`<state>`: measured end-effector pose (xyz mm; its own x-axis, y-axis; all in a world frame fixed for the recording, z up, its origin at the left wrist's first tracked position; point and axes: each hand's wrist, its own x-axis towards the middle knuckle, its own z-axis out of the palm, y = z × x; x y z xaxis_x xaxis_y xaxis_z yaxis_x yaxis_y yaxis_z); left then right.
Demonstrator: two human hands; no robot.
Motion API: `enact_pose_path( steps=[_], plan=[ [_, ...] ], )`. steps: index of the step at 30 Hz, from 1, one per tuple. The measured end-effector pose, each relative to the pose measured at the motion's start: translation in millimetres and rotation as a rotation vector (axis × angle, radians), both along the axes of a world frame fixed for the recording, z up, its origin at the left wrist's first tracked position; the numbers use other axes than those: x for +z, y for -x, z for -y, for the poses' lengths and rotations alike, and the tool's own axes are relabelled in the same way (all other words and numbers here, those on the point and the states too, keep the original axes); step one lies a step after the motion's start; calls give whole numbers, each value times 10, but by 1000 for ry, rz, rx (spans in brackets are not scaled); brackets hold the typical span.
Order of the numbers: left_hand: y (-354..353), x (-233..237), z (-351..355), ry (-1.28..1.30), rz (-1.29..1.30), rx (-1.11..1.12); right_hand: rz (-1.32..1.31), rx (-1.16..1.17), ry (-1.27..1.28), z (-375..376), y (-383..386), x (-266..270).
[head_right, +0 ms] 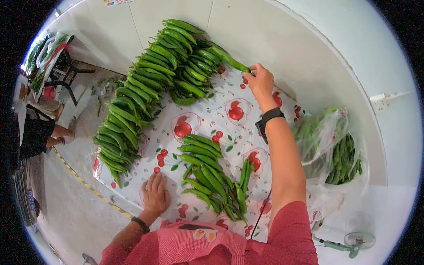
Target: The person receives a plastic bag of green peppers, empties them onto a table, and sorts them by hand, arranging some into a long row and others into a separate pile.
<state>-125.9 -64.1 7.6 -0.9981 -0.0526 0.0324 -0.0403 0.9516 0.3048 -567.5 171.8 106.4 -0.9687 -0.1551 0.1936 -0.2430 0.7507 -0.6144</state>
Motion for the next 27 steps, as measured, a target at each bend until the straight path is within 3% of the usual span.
enact_pose_path(
  steps=[2, 7, 14, 27],
  plan=[
    [-8, -33, 7, 2, -8, 6, -55, 3, 56, 123, 208, -153],
    [21, 14, 1, -25, 45, 10, -227, -6, -175, 524, 451, -274],
    [-4, -5, 14, -47, 78, -3, -296, -50, -282, 868, 615, -419],
    [-19, -29, 30, -2, 43, -29, -252, 28, 134, 772, 706, -640]
  ],
)
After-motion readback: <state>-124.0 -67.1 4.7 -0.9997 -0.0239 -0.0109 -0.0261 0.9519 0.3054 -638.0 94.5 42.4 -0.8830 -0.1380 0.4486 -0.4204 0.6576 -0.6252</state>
